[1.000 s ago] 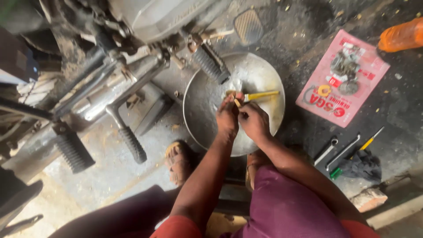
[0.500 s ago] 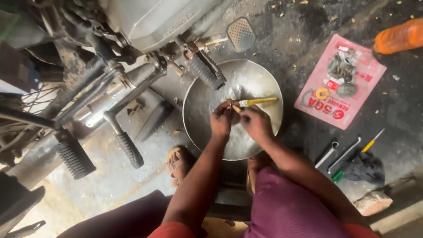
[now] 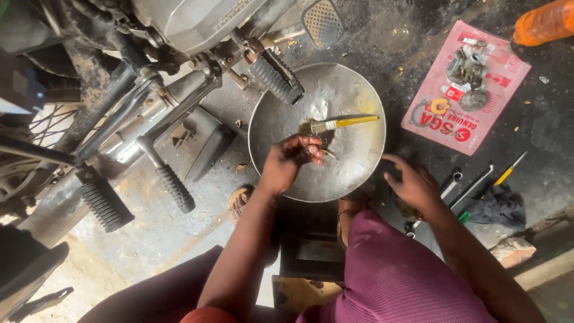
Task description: Cleaning a motorcycle carburetor using fuel and a brush in a bowl.
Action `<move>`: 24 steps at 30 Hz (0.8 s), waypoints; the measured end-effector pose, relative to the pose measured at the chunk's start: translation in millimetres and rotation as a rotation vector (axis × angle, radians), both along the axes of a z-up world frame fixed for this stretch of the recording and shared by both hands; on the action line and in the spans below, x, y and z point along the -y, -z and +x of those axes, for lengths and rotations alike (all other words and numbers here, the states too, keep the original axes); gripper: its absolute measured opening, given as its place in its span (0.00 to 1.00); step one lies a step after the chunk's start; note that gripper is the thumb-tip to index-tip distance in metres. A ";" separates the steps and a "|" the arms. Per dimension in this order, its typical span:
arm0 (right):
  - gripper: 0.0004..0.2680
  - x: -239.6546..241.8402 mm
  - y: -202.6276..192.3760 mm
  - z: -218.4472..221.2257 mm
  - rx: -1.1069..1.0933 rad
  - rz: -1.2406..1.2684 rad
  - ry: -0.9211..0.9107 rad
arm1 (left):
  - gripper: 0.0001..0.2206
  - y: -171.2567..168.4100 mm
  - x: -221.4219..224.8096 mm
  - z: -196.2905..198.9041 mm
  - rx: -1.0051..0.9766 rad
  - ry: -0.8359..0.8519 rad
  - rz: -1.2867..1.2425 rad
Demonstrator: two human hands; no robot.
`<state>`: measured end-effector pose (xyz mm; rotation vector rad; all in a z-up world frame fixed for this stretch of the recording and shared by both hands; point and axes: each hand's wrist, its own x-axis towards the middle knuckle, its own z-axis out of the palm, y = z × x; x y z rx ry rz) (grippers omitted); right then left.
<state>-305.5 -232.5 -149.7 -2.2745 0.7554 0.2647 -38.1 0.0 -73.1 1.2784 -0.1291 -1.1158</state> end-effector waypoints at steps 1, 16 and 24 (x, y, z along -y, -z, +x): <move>0.21 4.0 17.2 -22.7 -0.142 -0.091 -0.047 | 0.09 -12.8 -0.5 4.2 -0.024 0.068 -0.023; 0.28 45.4 -9.7 -48.1 -0.202 0.914 0.742 | 0.06 84.0 22.0 -27.0 0.693 -0.088 0.309; 0.28 42.3 -73.1 96.1 0.614 1.218 0.801 | 0.11 25.9 39.3 -33.1 0.074 -0.195 -0.066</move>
